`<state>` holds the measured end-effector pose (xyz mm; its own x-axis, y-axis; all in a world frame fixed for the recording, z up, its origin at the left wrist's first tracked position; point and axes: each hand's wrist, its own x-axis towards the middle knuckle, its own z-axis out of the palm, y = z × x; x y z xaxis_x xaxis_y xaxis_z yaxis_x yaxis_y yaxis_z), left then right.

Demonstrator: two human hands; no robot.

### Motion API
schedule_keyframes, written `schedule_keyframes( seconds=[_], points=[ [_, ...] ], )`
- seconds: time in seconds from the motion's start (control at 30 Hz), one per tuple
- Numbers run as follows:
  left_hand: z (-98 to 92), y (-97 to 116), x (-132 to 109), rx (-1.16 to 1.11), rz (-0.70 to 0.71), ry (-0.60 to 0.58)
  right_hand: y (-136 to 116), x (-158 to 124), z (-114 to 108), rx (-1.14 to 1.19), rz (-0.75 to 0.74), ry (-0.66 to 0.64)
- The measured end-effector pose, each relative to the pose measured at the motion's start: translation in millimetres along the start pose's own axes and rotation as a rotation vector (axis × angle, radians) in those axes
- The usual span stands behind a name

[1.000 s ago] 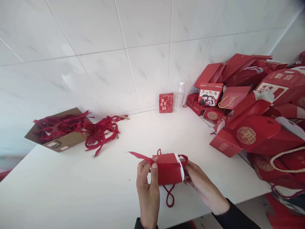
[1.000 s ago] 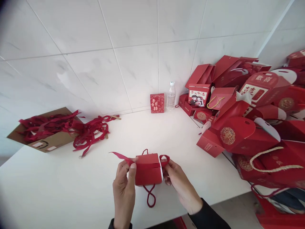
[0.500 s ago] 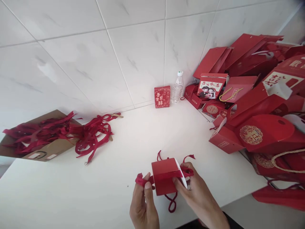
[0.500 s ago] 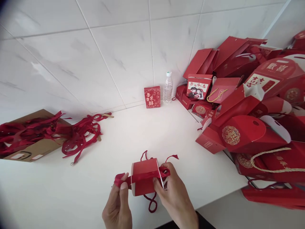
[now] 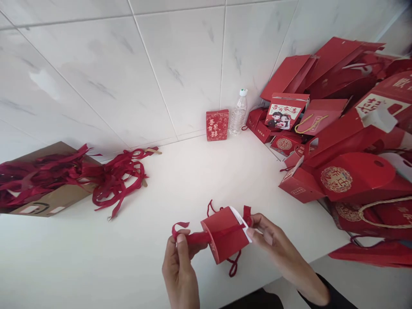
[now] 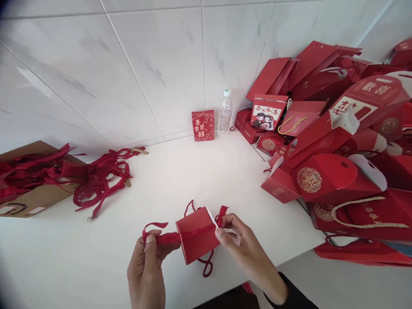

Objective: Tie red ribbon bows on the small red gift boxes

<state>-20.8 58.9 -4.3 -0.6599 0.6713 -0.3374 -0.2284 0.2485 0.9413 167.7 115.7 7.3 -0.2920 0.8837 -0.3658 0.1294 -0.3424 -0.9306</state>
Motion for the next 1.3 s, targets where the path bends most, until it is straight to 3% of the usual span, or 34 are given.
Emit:
schedule_keyframes(
  seconds=[0.1, 0.2, 0.3, 0.37, 0.5, 0.6, 0.7, 0.8, 0.9, 1.03, 1.17, 1.3],
  points=[
    [-5.4, -2.1, 4.1, -0.113, -0.012, 0.017, 1.9, 5.7, -6.1, 0.115, 0.016, 0.037],
    [-2.9, 2.1, 1.1, -0.101, 0.101, 0.008, -0.1, 9.6, -4.2, 0.235, -0.021, 0.093],
    [7.0, 15.6, -4.4, -0.008, 0.257, -0.095, -11.1, 11.4, 0.4, 0.191, -0.138, 0.189],
    [15.4, 25.3, -5.5, 0.082, 0.306, -0.225, -24.7, 11.8, 2.8, 0.120, -0.252, 0.179],
    [31.1, 36.0, 0.0, 0.316, 0.337, -0.536, -61.1, 12.6, 7.5, -0.065, -0.460, 0.084],
    [40.6, 37.7, 3.7, 0.392, 0.422, -0.648, -84.1, 17.1, 14.0, -0.269, -0.578, -0.062],
    [47.4, 37.2, 5.1, 0.287, 0.418, -0.725, -94.3, 26.4, 20.7, -0.450, -0.711, -0.296],
    [51.5, 34.6, 6.4, 0.139, 0.246, -0.699, -93.2, 35.5, 19.1, -0.576, -0.663, -0.402],
    [54.1, 29.7, 5.6, 0.113, 0.100, -0.640, -87.0, 37.9, 6.9, -0.684, -0.579, -0.277],
    [55.2, 22.7, 1.9, 0.062, 0.057, -0.588, -76.1, 28.8, -11.6, -0.777, -0.516, -0.134],
    [50.8, 19.8, 5.0, 0.045, 0.018, -0.578, -63.0, 12.2, -17.6, -0.700, -0.372, -0.124],
    [43.7, 26.7, 11.4, -0.019, -0.068, -0.681, -55.3, -2.6, -13.7, -0.511, -0.278, -0.117]
  ],
)
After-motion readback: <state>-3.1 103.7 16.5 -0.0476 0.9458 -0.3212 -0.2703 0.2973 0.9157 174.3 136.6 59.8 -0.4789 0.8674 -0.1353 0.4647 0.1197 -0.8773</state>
